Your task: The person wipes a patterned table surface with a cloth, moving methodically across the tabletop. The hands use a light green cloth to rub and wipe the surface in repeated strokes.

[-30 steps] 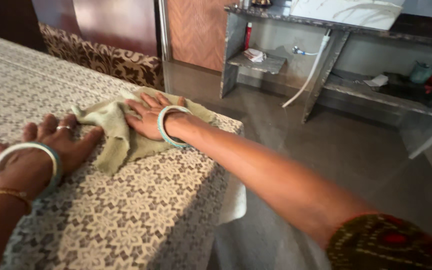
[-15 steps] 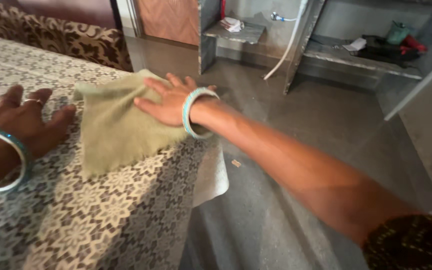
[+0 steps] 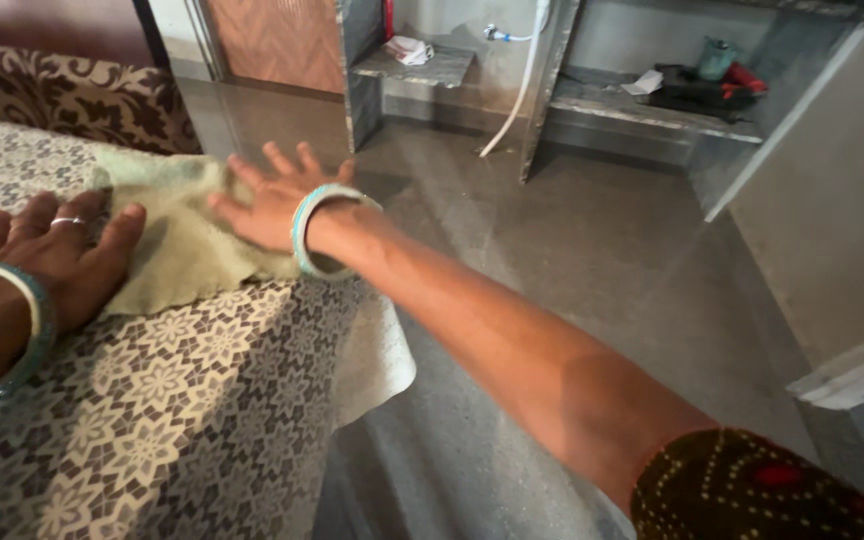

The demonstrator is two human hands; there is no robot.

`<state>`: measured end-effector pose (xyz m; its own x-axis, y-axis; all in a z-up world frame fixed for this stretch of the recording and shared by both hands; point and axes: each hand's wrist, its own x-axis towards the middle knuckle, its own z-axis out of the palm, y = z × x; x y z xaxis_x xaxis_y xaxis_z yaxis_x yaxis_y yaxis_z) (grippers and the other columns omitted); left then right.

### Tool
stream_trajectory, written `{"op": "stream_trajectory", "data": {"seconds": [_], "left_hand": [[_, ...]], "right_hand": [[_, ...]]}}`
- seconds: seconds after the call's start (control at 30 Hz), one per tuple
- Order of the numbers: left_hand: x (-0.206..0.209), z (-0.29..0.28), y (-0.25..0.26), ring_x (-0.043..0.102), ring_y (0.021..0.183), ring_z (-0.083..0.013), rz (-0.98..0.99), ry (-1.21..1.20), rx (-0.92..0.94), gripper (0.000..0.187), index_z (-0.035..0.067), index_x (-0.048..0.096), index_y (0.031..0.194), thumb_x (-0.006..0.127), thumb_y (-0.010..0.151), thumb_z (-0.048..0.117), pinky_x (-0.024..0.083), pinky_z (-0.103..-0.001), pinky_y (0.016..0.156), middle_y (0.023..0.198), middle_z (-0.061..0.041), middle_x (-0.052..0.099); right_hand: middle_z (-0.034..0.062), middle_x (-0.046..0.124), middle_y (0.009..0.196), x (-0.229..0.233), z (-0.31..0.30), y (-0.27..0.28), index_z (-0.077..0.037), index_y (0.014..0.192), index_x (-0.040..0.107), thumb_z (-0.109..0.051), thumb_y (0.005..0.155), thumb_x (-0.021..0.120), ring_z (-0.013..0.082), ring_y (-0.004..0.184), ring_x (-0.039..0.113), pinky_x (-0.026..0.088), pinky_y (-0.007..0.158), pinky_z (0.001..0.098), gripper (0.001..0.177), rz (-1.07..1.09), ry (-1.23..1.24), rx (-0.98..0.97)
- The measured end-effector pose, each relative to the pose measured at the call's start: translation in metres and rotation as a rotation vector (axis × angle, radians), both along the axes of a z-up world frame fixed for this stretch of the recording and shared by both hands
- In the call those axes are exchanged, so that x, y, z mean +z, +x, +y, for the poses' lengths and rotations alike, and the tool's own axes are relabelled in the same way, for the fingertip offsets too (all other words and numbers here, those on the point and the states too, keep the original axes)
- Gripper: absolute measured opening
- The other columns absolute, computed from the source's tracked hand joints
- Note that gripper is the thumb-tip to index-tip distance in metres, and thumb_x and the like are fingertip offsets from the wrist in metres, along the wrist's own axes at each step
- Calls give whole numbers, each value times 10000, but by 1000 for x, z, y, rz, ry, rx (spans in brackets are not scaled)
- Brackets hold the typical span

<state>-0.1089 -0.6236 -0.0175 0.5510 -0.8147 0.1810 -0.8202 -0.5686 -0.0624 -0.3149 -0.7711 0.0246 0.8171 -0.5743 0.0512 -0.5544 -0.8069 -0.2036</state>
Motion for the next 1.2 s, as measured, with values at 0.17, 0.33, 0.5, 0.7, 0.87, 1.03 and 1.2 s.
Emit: {"op": "stream_trajectory", "data": {"seconds": [0.17,0.33,0.5,0.7,0.87,1.03,1.2], "left_hand": [[10,6,-4,245,1536,-352,166,-191,-13,768,136,353,1585,110,1062,645,109,-496,1252,1590,-208,382],[20,6,-19,279,1518,-349,203,-209,147,775,125,410,1561,62,1063,607,124,-463,1265,1597,-185,392],[25,7,-12,244,1544,-318,223,-136,92,807,78,402,1552,23,1073,606,107,-445,1282,1619,-171,366],[26,14,-38,186,1544,-356,106,-82,10,861,88,350,1584,70,1015,671,90,-493,1267,1619,-225,305],[40,14,-69,71,1532,-225,163,-39,66,850,350,210,1583,111,850,767,-45,-713,1152,1660,19,125],[31,-1,-65,79,1532,-178,131,-10,-52,876,333,175,1578,53,836,785,-27,-707,1162,1659,51,142],[34,-5,-69,68,1534,-164,117,65,-127,943,365,148,1629,-12,791,765,-55,-670,1202,1659,89,140]], "right_hand": [[107,14,1703,1,57,-21,-293,1622,133,-692,940,268,397,1550,17,9,1155,764,802,56,-90,144],[92,106,1698,-10,95,-37,-313,1600,226,-699,910,356,377,1554,98,70,1141,766,802,-1,-159,278],[3,196,1696,-9,76,-25,-372,1566,301,-702,928,304,265,1561,189,125,1208,679,719,-15,-184,303],[-52,211,1670,0,39,-9,-395,1550,302,-656,929,279,256,1542,184,115,1191,691,674,-67,-97,125],[-2,209,1690,-8,43,-17,-244,1579,317,-564,969,317,301,1547,166,39,1209,699,689,-199,-38,-63],[206,184,1674,-33,85,-45,22,1535,304,-520,914,467,388,1572,107,80,1229,612,841,-431,6,-140],[414,25,1711,-63,145,-64,220,1581,96,-422,971,543,496,1616,24,92,1303,487,991,-934,254,-203]]}}
